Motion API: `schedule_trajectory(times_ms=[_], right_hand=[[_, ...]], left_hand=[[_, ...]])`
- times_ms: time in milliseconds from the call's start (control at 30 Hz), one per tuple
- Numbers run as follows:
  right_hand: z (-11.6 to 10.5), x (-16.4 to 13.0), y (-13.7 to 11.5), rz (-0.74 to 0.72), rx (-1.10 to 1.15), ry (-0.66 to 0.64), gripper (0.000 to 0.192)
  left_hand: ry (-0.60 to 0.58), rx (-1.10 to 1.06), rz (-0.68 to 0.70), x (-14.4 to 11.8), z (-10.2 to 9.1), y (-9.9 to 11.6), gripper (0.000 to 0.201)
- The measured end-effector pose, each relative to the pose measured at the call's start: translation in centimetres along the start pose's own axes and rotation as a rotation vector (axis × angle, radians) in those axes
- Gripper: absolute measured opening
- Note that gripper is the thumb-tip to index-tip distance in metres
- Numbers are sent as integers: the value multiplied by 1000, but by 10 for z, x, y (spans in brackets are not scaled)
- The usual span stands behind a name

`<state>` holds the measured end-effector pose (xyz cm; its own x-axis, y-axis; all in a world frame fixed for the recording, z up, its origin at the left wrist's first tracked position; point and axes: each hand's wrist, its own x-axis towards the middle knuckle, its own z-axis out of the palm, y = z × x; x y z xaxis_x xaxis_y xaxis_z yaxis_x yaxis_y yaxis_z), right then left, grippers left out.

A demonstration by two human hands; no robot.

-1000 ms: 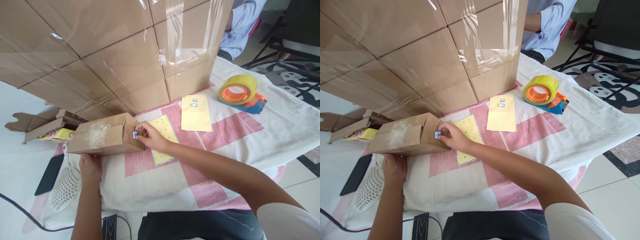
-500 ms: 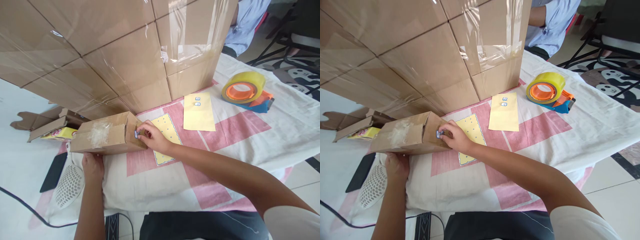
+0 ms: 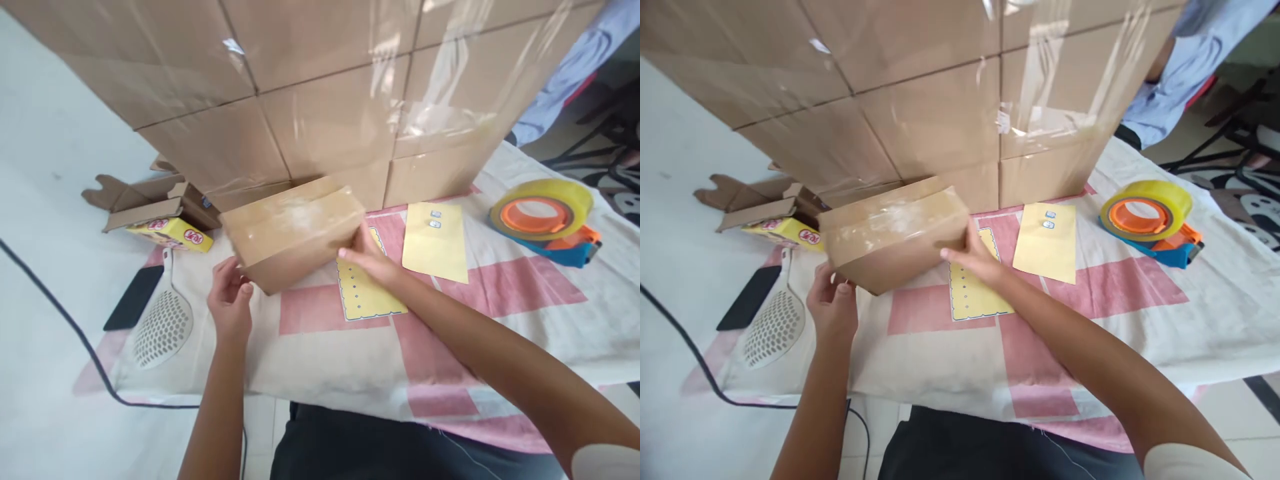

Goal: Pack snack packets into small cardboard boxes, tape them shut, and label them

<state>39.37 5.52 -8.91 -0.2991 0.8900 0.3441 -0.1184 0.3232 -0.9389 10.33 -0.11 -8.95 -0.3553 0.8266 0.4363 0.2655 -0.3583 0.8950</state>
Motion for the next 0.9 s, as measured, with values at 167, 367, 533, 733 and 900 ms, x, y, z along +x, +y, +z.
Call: schedule_trajectory(times_ms=[167, 367, 533, 733, 900], right_hand=[[-10, 8, 5, 126, -117, 105, 80], [-12, 3, 19, 118, 237, 205, 65], [-13, 2, 27, 132, 364, 241, 59], [-13, 4, 29, 145, 324, 264, 67], [-11, 3, 28, 113, 303, 255, 67]], left_hand=[[-49, -6, 153, -13, 22, 63, 49], [-162, -39, 198, -1, 19, 86, 37], [-190, -30, 224, 2, 16, 83, 28], [-86, 231, 476, -5, 20, 94, 15], [17, 478, 667, -10, 23, 100, 7]])
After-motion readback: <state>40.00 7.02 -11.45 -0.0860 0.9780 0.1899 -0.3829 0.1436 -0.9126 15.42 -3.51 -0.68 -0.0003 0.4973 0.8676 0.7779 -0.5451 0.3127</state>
